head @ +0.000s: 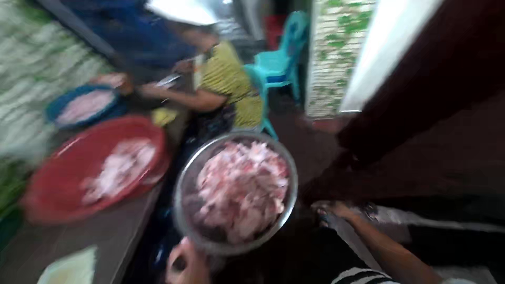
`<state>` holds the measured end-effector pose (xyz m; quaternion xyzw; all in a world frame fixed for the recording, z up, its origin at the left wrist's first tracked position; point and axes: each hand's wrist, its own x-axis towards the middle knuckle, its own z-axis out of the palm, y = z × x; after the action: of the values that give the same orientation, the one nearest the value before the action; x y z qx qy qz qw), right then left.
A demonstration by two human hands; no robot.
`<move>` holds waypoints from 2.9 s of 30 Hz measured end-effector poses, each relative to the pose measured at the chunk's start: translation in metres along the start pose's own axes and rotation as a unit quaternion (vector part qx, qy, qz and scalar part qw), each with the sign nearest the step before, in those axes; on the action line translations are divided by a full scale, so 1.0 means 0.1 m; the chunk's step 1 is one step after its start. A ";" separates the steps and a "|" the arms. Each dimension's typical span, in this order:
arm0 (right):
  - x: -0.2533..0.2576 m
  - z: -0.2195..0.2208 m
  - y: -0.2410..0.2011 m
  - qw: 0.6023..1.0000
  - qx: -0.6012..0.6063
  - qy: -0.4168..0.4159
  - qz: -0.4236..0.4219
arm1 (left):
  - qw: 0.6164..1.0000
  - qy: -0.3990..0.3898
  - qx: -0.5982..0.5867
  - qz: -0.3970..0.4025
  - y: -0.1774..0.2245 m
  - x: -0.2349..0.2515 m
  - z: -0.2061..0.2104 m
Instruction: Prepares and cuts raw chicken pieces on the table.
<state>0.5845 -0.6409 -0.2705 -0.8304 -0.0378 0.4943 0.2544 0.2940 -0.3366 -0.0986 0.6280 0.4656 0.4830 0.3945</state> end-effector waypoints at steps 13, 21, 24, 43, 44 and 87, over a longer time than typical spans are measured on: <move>0.18 -0.06 0.39 0.972 -0.232 0.009 0.026 | 0.994 0.110 0.025 -0.009 0.04 -0.28 -0.46; 1.02 -0.62 -0.55 0.981 -0.126 0.146 -0.032 | 0.974 0.215 0.066 -0.017 0.10 -0.62 -0.58; 0.93 -0.59 -1.07 0.969 -0.070 0.192 -0.136 | 0.971 0.228 0.075 -0.014 0.17 -0.67 -0.57; 0.27 0.24 -2.24 0.913 0.007 0.222 -0.342 | 0.986 0.163 0.013 -0.018 -0.37 0.32 -0.99; 0.26 0.32 -2.28 0.925 0.017 0.202 -0.321 | 0.986 0.161 0.015 -0.027 -0.45 0.39 -1.05; 1.77 1.99 -4.40 0.922 -0.320 -0.053 -0.210 | 0.923 0.339 0.051 -0.175 -0.43 -0.13 -1.33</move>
<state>0.5902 -0.1264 -0.2857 -0.8131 -0.3809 0.4343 0.0710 0.1547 -0.3325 -0.1131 0.3547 0.6981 0.5655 0.2589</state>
